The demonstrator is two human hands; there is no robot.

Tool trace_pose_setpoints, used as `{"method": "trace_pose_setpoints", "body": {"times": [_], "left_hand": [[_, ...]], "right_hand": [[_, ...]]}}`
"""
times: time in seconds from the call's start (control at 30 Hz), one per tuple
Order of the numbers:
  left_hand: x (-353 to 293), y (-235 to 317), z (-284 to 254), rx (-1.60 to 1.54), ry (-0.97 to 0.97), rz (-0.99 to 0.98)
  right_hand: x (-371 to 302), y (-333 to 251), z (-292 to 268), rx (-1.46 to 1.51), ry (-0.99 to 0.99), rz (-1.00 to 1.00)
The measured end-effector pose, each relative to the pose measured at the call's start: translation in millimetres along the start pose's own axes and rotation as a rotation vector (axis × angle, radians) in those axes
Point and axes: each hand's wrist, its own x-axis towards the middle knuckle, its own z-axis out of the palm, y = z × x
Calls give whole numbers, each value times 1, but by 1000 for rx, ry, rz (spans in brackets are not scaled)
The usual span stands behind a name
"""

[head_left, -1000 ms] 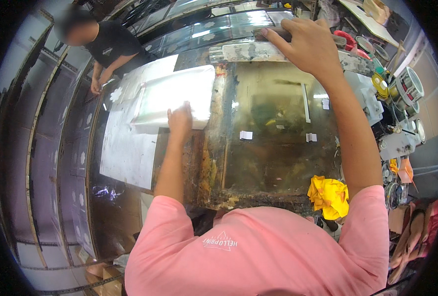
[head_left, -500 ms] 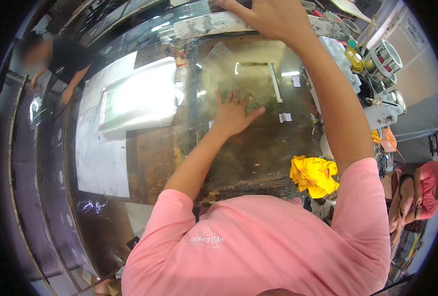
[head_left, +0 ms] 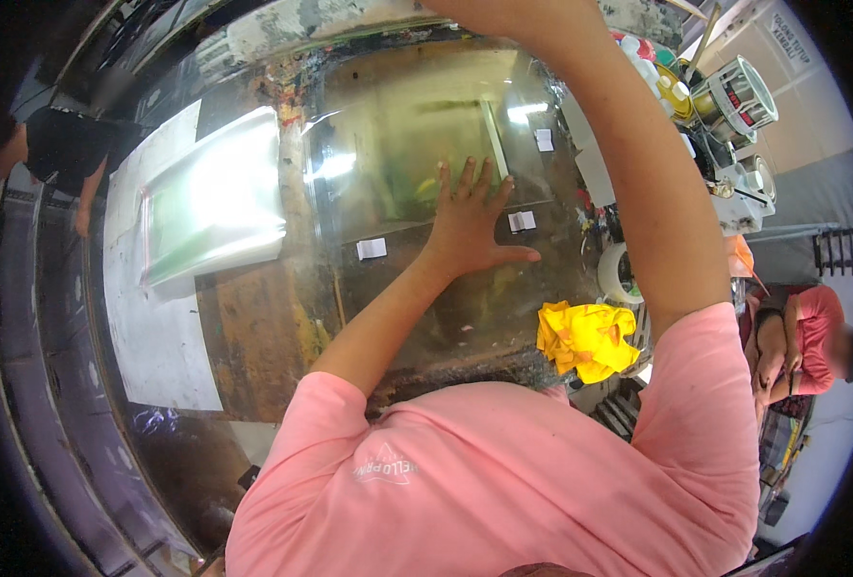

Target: The person repeatedly uses a squeegee to pull a green substance across a screen printing frame. The person then lifts the frame to reveal a flower-shaped design on the paper below and places the frame back down to repeat the process.

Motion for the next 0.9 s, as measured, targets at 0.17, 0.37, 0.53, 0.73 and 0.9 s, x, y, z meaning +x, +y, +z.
{"method": "trace_pose_setpoints", "body": {"times": [0.17,0.37,0.53,0.73,0.9], "left_hand": [[-6,10,2,-16,36,0],[-7,11,2,-28,60,12],[-6,12,5,9,79,10],[-8,9,11,-32,79,24],[-14,7,-10,-221,235,-108]], "right_hand": [[3,2,5,-98,53,-20],[-1,3,7,-100,82,-14],[-5,-1,4,-19,55,2],[-6,-8,-1,-37,19,37],[-4,-15,-3,-86,-18,68]]}}
